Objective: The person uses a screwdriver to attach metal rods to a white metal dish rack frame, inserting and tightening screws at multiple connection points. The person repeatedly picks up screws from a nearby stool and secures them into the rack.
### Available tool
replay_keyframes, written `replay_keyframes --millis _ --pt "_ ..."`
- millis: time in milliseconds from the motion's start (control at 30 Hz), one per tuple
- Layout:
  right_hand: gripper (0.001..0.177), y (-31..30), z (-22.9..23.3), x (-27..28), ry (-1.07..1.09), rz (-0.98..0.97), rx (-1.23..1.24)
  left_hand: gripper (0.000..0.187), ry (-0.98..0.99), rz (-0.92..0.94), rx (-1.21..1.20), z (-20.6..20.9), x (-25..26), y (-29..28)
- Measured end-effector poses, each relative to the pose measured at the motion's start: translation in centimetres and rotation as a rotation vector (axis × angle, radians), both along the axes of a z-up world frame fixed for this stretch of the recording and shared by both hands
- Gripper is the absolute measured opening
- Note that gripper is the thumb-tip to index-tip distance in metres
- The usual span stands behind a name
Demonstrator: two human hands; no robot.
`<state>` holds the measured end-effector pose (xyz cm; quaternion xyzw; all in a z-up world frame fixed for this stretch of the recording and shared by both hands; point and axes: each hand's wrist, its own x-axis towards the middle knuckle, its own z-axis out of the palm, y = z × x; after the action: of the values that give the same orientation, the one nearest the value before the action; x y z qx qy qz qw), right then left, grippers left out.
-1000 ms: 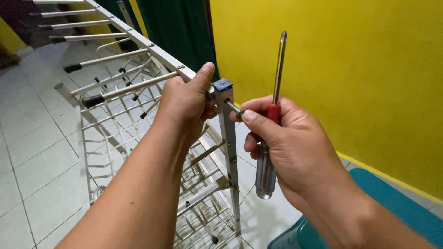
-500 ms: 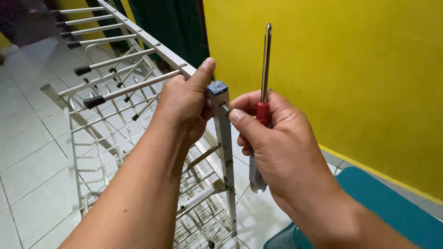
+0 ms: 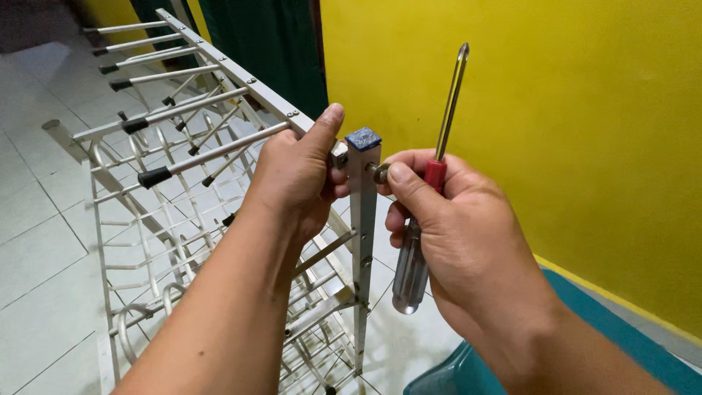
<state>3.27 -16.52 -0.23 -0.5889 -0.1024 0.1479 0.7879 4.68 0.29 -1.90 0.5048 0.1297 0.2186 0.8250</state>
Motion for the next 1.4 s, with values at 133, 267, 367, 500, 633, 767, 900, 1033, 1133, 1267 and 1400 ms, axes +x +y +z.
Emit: replay_keyframes --millis 133,267,367,500,633,767,900,1033,1133,1267,1400 --pt "0.014 0.4 -0.2 0.0 -0.054 -0.021 -0.028 0.034 0.040 0.011 0.024 0.1 0.0 -0.1" --pt "0.015 0.6 -0.5 -0.5 0.007 -0.026 0.010 0.035 0.051 0.012 0.046 0.1 0.1 -0.3" --pt "0.016 0.6 -0.6 -0.2 0.064 0.016 0.068 0.034 0.048 -0.001 0.056 0.2 0.2 -0.4" --pt "0.016 0.4 -1.2 0.2 0.132 0.011 0.100 0.033 0.052 -0.013 0.039 0.4 0.4 -0.6" --pt "0.017 -0.1 -2.1 0.6 0.090 0.102 0.164 0.034 0.059 0.001 0.033 0.6 0.5 -0.7" --pt "0.020 -0.5 -2.3 0.7 0.086 0.121 0.180 0.031 0.028 -0.020 -0.005 0.5 0.5 -0.7" --pt "0.021 -0.7 -1.7 0.3 0.095 0.065 0.169 0.029 -0.020 -0.009 -0.042 0.6 0.8 -0.9" --pt "0.023 -0.6 -1.3 -0.3 0.067 0.062 0.189 0.030 -0.046 0.016 -0.044 0.7 0.8 -1.1" --pt "0.022 -0.1 -1.4 -0.6 0.005 0.037 0.125 0.030 -0.028 0.043 -0.033 0.7 0.8 -1.1" --pt "0.021 -0.1 -1.2 -0.7 0.002 0.001 0.134 0.028 -0.048 0.006 -0.041 0.8 0.8 -1.0" --pt "0.019 0.0 -1.3 -0.9 -0.003 -0.030 0.097 0.028 -0.037 0.017 -0.044 0.8 0.8 -1.3"
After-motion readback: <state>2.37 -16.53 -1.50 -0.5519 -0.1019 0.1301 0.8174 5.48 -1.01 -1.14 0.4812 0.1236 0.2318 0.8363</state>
